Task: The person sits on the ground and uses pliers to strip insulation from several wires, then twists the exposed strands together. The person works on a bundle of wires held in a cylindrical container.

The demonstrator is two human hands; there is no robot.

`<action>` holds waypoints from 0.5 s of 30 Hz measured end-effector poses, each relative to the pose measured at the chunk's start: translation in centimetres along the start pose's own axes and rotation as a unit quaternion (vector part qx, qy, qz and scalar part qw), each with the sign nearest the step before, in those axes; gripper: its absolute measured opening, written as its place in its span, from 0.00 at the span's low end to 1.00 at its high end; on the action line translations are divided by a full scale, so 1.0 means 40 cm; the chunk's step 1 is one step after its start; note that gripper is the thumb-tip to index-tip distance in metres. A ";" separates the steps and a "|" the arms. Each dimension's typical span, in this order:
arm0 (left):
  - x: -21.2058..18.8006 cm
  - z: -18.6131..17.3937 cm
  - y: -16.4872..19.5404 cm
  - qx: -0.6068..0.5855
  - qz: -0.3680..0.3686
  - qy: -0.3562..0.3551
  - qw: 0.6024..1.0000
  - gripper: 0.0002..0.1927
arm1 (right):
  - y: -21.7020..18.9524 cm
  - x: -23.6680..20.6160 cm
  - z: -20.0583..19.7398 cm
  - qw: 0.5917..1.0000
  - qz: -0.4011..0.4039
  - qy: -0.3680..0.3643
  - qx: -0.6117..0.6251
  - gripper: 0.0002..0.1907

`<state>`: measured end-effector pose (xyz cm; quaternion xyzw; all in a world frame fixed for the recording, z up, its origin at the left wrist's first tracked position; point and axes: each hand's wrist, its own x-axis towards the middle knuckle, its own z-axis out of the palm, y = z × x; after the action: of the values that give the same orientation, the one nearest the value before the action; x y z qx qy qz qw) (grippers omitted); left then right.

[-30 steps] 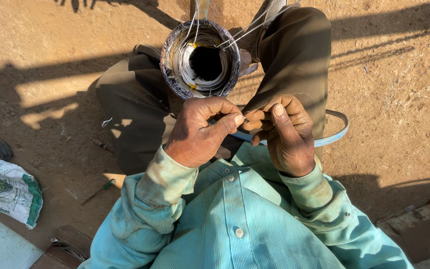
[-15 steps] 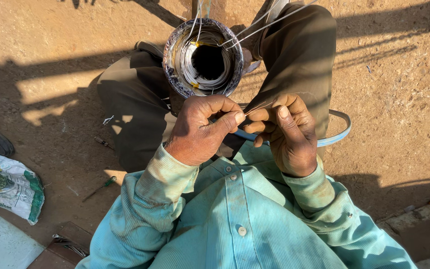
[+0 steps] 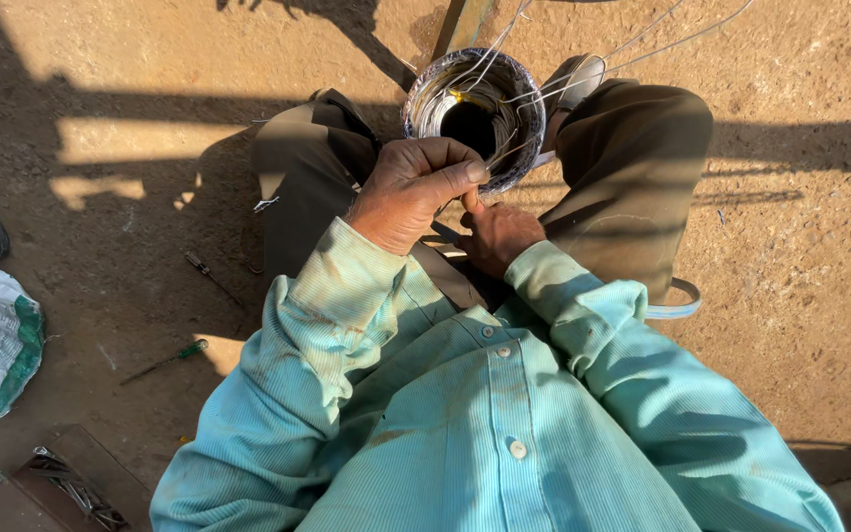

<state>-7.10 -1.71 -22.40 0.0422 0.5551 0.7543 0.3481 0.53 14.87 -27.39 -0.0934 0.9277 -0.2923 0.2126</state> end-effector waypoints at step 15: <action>0.018 -0.041 -0.002 -0.040 0.045 -0.050 0.997 0.10 | -0.084 -0.403 -0.174 0.978 0.023 -0.051 0.203 0.24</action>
<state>-8.36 -2.62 -23.32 0.0905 0.5041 0.7877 0.3423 11.95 20.43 -14.84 -0.0423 0.8388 -0.4643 0.2811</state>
